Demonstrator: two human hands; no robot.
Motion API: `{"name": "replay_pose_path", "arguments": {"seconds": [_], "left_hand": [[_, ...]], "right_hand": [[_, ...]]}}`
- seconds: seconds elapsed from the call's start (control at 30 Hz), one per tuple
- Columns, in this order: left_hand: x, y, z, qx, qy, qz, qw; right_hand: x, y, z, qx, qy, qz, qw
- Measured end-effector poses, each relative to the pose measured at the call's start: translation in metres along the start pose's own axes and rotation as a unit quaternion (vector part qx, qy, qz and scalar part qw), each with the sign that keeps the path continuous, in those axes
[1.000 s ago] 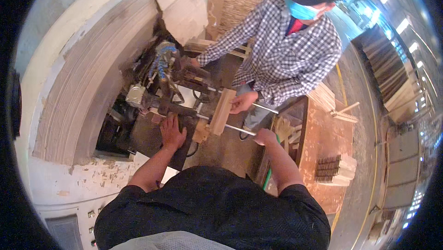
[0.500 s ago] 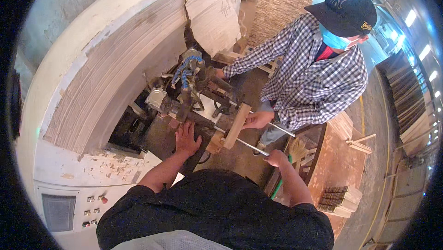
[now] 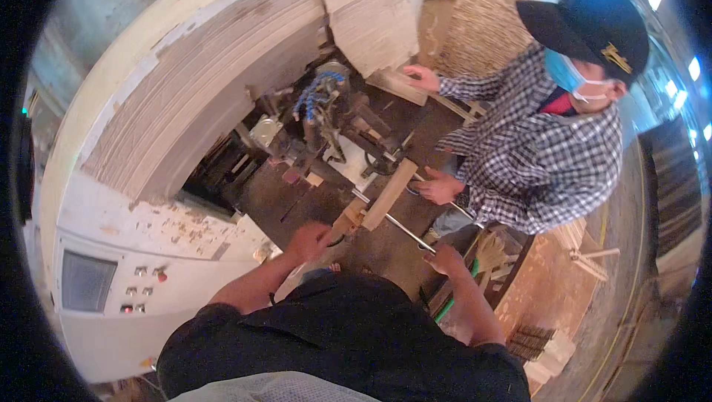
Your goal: The person operates a woodworking machine by hand to shape or process small wooden planks.
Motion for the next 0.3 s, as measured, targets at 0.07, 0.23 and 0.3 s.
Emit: {"name": "replay_pose_path", "arguments": {"seconds": [0.07, 0.23, 0.3], "left_hand": [[-0.007, 0.027, 0.062, 0.064, -0.027, 0.131, 0.989], [0.060, 0.092, 0.223, 0.137, -0.071, 0.100, 0.983], [0.105, 0.137, 0.250, 0.244, -0.107, -0.109, 0.958]], "right_hand": [[0.008, -0.011, 0.003, 0.059, -0.010, -0.002, 0.998], [0.026, -0.007, 0.003, 0.061, -0.007, -0.055, 0.997], [0.035, -0.001, -0.008, 0.042, -0.023, -0.070, 0.996]]}}
Point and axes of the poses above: each hand's wrist, its own z-axis away from the middle knuckle, its own y-axis out of the palm, x = y × z, the point moved 2 cm from there along -z, towards the middle knuckle, and after that the axes turned 7 degrees about y, right-handed, at the moved point
